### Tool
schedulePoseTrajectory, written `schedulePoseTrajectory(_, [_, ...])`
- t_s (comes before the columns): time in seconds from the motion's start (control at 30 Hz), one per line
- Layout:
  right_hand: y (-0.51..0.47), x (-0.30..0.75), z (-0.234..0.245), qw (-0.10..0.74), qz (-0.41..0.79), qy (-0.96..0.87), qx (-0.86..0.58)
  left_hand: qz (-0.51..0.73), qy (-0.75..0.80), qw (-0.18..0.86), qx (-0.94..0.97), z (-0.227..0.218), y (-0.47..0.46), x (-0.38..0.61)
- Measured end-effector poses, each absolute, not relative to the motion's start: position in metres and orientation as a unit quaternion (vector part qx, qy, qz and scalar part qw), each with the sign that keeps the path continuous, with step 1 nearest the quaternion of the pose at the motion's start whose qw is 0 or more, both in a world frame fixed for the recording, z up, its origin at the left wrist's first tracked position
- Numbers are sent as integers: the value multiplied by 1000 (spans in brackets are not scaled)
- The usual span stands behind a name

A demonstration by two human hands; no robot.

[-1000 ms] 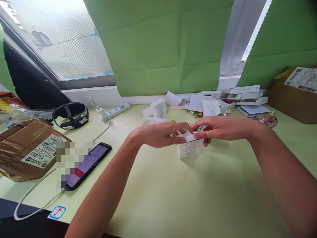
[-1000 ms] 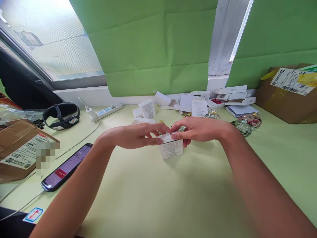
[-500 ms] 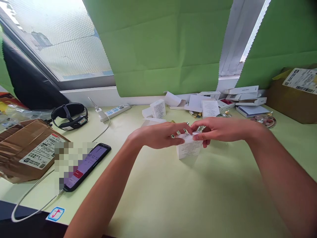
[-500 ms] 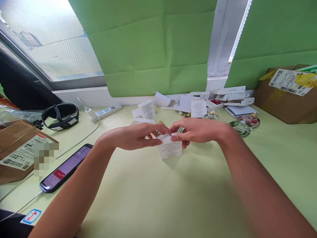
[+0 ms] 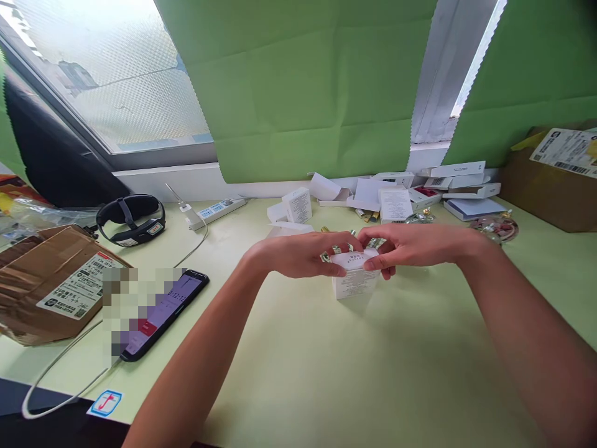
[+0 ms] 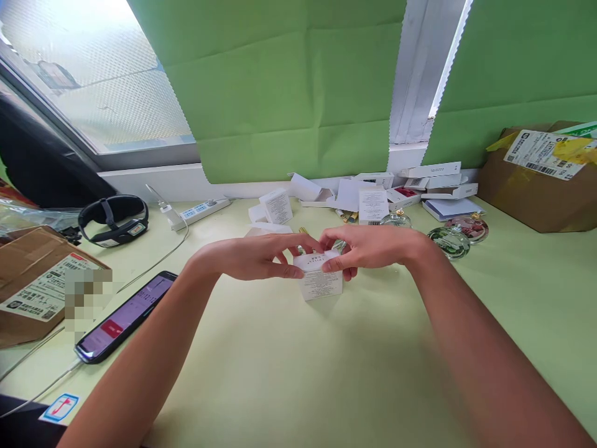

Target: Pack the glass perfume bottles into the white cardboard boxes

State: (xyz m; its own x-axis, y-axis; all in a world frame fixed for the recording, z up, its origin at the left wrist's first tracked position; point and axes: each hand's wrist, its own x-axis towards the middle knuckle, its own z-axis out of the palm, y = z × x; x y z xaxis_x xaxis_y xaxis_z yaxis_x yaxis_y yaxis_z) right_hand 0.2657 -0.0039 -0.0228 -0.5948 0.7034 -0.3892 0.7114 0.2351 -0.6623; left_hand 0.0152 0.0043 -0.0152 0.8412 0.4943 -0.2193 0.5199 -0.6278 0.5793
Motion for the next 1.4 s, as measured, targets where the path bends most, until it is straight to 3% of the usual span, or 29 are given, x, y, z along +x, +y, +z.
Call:
schedulePoseTrajectory(0.27, [-1,268,-25,-25,-507,761,404,-5,316,347,883,-15,5,17])
schedulePoseTrajectory(0.9, [0,266,-30,-26,-525,748,405,-37,313,332,889,-21,4,23])
schedulePoseTrajectory(1.23, [-12,274,-11,-21,-464,762,452,-15,320,293,901,-23,-2,26])
schedulePoseTrajectory(1.4, [-16,305,5,-135,-323,750,561,-16,352,299,887,-29,-4,31])
